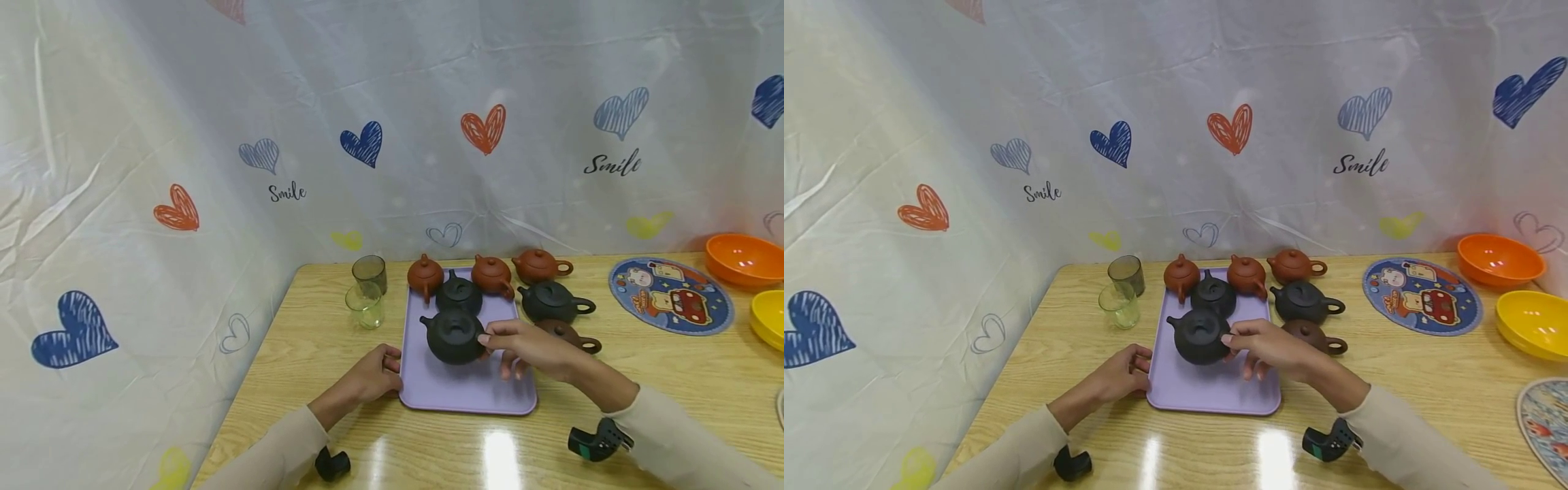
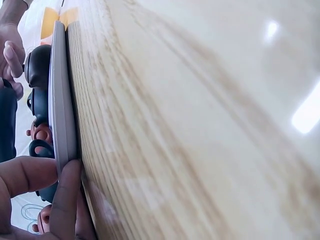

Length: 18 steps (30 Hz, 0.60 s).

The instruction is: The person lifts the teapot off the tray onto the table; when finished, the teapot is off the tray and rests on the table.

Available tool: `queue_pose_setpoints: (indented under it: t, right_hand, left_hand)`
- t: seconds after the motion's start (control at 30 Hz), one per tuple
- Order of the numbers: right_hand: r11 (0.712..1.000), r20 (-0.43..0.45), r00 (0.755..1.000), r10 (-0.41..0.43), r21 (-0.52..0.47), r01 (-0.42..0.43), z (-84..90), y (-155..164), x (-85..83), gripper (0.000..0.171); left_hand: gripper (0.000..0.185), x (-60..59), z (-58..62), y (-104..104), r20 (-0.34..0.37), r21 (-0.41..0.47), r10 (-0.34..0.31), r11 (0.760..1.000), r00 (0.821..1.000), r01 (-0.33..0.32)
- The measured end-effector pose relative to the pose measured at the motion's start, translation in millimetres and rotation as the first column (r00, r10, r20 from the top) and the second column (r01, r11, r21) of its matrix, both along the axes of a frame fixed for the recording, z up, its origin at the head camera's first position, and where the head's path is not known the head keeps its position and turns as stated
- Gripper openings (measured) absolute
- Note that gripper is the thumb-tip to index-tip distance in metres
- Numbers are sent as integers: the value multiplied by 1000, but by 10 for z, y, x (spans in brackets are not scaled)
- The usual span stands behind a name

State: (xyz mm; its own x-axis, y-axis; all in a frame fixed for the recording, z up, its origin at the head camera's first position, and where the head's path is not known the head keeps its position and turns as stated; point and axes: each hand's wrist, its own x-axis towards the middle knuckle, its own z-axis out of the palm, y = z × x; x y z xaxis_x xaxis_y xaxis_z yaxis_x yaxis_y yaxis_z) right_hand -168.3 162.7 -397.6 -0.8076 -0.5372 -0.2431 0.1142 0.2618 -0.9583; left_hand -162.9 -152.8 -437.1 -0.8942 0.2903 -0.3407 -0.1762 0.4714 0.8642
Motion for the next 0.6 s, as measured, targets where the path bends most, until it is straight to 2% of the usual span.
queue_pose_setpoints:
  t: [0.23,0.37,0.6]
  right_hand:
    - [1000,-22,1000,16,18,-16,47,147,58,38]
    - [999,-21,999,39,-5,-39,61,260,98,38]
    - [992,-20,992,121,-43,-122,57,500,169,34]
  left_hand:
    - [60,0,3,-10,4,-8,-8,1000,1000,8]
    - [60,0,4,-24,7,-16,-19,1000,1000,19]
    - [59,-2,-4,-28,-2,-24,-29,999,1000,29]
